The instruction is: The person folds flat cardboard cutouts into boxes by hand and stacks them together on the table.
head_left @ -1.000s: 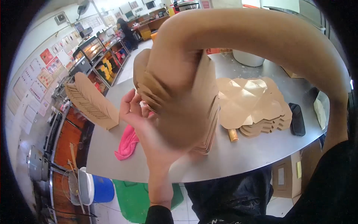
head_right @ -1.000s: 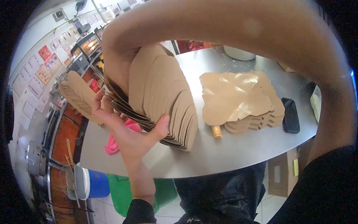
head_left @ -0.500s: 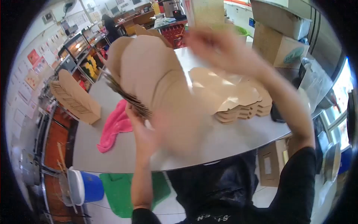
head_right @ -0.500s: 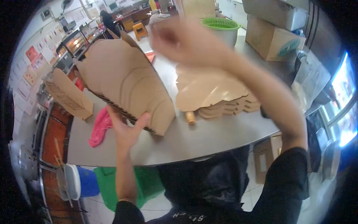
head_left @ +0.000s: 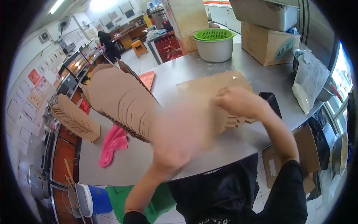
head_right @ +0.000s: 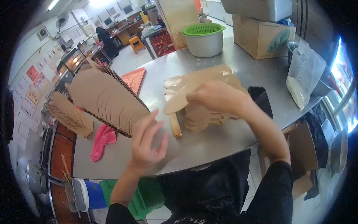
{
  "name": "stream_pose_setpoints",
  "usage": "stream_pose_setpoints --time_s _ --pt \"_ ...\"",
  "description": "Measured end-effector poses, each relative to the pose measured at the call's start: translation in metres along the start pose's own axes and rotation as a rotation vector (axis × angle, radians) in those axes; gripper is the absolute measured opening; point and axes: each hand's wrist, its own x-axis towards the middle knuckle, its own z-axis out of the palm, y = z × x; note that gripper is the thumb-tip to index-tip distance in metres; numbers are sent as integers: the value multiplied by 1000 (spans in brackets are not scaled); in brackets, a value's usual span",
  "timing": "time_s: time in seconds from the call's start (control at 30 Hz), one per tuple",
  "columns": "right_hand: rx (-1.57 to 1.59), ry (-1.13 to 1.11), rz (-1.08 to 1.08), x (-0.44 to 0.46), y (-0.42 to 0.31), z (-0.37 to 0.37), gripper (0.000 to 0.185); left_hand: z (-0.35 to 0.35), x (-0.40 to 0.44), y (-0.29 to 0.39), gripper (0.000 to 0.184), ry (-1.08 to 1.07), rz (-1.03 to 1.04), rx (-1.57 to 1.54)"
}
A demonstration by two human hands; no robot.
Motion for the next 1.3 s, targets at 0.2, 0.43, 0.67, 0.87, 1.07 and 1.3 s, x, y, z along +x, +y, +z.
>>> stream_pose_setpoints --time_s 0.2,0.43,0.67,0.87,1.07,1.3 --pt "-398 792 -345 -19 -6 28 25 26 43 -23 33 -388 -272 -100" --pt "-144 1002 -84 -22 18 49 40 51 60 -20 17 -179 -541 -206" --pt "-90 1225 94 -16 3 76 71 71 80 -13 17 53 -459 -507" --pt "81 1253 31 -12 17 77 87 61 78 -26 46 -121 -838 -1098" --pt "111 1217 -41 -19 14 73 86 69 72 -61 40 187 -660 -951" --pt "-168 1400 -109 -25 -24 3 89 41 114 -3 29 659 -101 -202"
